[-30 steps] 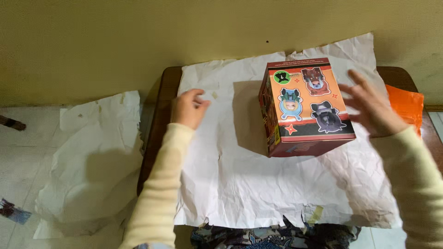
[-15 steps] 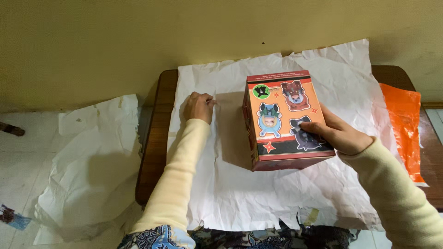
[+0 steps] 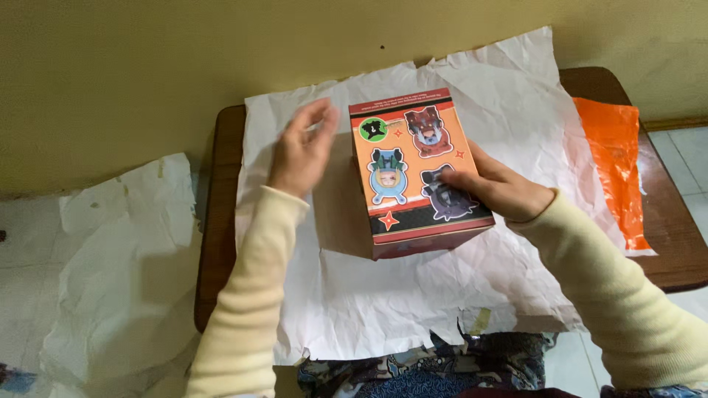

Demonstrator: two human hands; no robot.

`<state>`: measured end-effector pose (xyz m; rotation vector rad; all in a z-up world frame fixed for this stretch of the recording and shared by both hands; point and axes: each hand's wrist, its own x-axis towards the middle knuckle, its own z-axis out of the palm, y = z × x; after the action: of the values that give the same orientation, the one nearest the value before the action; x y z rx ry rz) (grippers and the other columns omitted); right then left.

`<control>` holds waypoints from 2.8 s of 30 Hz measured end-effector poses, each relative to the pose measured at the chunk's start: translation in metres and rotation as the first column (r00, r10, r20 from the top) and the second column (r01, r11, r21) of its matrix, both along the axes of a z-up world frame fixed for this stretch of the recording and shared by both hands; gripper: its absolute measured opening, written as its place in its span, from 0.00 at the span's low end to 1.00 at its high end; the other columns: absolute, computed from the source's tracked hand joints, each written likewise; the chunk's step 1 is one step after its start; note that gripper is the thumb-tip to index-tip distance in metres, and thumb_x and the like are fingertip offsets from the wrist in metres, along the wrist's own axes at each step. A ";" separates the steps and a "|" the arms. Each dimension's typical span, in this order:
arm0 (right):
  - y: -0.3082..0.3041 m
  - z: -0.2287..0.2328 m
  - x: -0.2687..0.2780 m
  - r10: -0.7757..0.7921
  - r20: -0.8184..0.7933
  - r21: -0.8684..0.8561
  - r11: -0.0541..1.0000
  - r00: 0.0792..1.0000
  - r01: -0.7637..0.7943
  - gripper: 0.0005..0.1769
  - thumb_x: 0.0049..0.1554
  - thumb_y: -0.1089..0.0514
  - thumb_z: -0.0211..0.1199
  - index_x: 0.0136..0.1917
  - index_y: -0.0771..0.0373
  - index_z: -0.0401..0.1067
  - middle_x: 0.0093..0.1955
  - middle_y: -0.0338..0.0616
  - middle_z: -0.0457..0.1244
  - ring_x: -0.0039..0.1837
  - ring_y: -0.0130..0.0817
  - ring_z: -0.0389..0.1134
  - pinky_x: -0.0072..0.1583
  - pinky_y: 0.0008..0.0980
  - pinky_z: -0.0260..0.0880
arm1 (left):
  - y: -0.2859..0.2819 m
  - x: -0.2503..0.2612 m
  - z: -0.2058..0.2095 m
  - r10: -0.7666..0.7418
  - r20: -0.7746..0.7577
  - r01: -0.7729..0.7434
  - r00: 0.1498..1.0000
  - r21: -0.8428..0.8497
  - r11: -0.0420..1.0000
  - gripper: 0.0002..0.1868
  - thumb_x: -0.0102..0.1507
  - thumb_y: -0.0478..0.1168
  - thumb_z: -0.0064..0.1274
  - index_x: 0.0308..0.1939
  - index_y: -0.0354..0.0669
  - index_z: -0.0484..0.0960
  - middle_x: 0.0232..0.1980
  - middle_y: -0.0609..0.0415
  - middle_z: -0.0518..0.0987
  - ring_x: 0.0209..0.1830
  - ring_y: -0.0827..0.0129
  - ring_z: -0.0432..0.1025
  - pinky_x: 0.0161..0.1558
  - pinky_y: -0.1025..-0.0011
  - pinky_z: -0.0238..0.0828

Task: The person wraps a small rectangular box with orange wrapping paper. They place the box on the paper, fold the paper around it, cut the paper with scissors, and smooth the paper over the box.

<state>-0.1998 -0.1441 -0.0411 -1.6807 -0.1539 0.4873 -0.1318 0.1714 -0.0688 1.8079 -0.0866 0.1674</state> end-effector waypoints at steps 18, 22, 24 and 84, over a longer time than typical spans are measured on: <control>-0.213 -0.052 0.008 -0.169 0.072 -0.971 0.211 0.983 0.108 0.39 0.56 0.25 0.61 0.60 0.61 0.80 0.50 0.51 0.72 0.53 0.46 0.72 0.57 0.43 0.75 | -0.043 -0.054 0.029 -0.360 0.030 0.340 0.932 0.268 0.902 0.58 0.56 0.51 0.69 0.76 0.24 0.50 0.76 0.31 0.63 0.76 0.54 0.64 0.71 0.66 0.60; -0.188 -0.022 0.017 -0.095 0.114 -0.830 0.538 0.989 0.148 0.26 0.57 0.41 0.63 0.60 0.61 0.80 0.52 0.46 0.72 0.55 0.41 0.72 0.58 0.40 0.71 | -0.043 -0.052 0.028 -0.348 0.009 0.333 0.937 0.269 0.904 0.58 0.56 0.52 0.68 0.77 0.25 0.51 0.76 0.33 0.65 0.75 0.56 0.65 0.70 0.67 0.61; -0.170 0.000 0.014 -0.144 0.127 -0.683 0.705 0.981 0.192 0.23 0.58 0.46 0.63 0.61 0.61 0.78 0.55 0.43 0.72 0.58 0.36 0.71 0.60 0.36 0.68 | -0.044 -0.051 0.026 -0.342 0.006 0.328 0.940 0.263 0.907 0.58 0.55 0.52 0.68 0.77 0.26 0.51 0.75 0.33 0.65 0.75 0.56 0.65 0.70 0.67 0.62; 0.028 -0.026 -0.049 -0.096 0.413 0.215 0.977 0.906 0.006 0.52 0.65 0.46 0.53 0.86 0.63 0.25 0.91 0.53 0.29 0.90 0.41 0.30 0.82 0.39 0.29 | -0.052 -0.042 0.038 -0.125 0.002 0.107 0.992 0.503 0.858 0.19 0.62 0.53 0.59 0.27 0.40 0.81 0.23 0.47 0.81 0.23 0.55 0.77 0.34 0.59 0.73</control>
<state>-0.2485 -0.1160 -0.0670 -1.5567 -0.4609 0.0553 -0.1742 0.1195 -0.0304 2.3162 -0.2873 0.0931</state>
